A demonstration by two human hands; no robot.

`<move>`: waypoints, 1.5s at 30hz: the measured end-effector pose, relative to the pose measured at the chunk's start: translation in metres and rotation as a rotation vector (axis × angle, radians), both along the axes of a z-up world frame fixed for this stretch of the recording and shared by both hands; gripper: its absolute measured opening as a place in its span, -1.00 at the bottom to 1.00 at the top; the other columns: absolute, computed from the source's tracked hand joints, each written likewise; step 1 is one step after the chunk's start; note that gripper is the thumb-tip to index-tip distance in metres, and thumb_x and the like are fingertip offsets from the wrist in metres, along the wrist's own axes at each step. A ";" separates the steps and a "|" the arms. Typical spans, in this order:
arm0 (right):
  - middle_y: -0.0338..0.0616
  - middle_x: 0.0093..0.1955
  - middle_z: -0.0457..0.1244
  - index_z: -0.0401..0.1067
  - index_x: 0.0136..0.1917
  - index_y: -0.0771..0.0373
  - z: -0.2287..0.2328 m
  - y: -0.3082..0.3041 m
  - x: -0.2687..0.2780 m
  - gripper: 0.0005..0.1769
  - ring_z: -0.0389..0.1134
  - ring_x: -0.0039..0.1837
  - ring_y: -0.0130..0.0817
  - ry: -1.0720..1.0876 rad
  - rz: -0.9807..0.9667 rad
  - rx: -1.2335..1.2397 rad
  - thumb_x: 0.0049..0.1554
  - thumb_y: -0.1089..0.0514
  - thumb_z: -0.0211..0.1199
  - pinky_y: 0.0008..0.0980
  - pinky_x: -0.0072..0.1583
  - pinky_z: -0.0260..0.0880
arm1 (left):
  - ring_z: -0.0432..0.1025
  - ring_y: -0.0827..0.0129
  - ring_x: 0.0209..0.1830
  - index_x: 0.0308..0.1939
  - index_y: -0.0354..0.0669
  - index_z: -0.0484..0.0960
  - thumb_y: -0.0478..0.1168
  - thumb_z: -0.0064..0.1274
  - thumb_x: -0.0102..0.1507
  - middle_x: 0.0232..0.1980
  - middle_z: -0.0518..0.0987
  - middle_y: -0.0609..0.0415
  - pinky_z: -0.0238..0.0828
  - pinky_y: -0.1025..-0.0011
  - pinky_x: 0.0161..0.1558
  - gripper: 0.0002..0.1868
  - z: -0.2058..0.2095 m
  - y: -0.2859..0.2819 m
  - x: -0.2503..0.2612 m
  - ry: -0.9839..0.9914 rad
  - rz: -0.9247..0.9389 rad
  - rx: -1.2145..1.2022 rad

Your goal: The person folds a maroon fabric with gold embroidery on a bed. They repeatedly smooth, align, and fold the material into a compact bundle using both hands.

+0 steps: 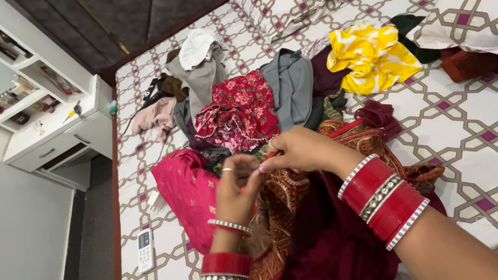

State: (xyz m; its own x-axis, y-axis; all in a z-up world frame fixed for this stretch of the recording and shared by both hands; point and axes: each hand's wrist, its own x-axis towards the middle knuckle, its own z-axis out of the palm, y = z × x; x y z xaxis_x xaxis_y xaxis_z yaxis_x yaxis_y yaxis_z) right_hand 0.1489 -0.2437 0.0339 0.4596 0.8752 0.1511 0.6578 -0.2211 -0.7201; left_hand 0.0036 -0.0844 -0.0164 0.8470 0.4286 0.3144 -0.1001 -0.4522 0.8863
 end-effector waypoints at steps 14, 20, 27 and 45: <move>0.02 -0.25 0.40 0.61 -0.13 0.19 0.031 -0.015 0.014 -0.55 0.43 -0.19 -0.06 -0.210 -0.038 0.014 0.00 -0.24 0.42 -0.13 -0.12 0.37 | 0.45 0.50 0.01 0.14 -0.15 0.54 -0.25 0.05 0.32 0.03 0.58 0.15 0.38 0.47 0.11 -0.70 0.013 0.036 -0.013 0.300 -0.324 -0.567; 0.06 -0.24 0.38 0.58 -0.13 0.23 0.063 -0.002 0.013 -0.47 0.42 -0.18 -0.01 -0.263 -0.007 0.011 0.00 -0.29 0.41 -0.13 -0.09 0.37 | 0.39 0.42 0.03 -0.06 -0.23 0.64 -0.27 0.15 0.37 0.07 0.53 0.08 0.34 0.44 0.08 -0.88 0.026 0.064 -0.002 0.133 -0.179 -0.193; 0.03 -0.25 0.39 0.56 -0.12 0.28 0.065 -0.004 0.014 -0.49 0.44 -0.23 -0.18 -0.195 0.053 0.136 0.00 -0.23 0.45 -0.22 -0.12 0.39 | 0.46 0.59 -0.06 -0.12 -0.21 0.59 -0.32 0.10 0.37 -0.01 0.62 0.21 0.40 0.57 0.00 -0.96 0.033 0.038 0.014 -0.085 -0.442 -0.540; -0.18 -0.46 0.31 0.62 -0.16 0.23 0.110 -0.042 0.150 -0.62 0.30 -0.43 -0.45 -0.222 -0.656 0.428 0.17 -0.14 0.45 -0.39 -0.29 0.28 | 0.30 0.58 -0.45 -0.15 -0.24 0.77 -0.07 0.16 0.34 -0.43 0.54 0.22 0.26 0.48 -0.39 -0.72 0.054 0.088 -0.029 0.186 0.239 -0.015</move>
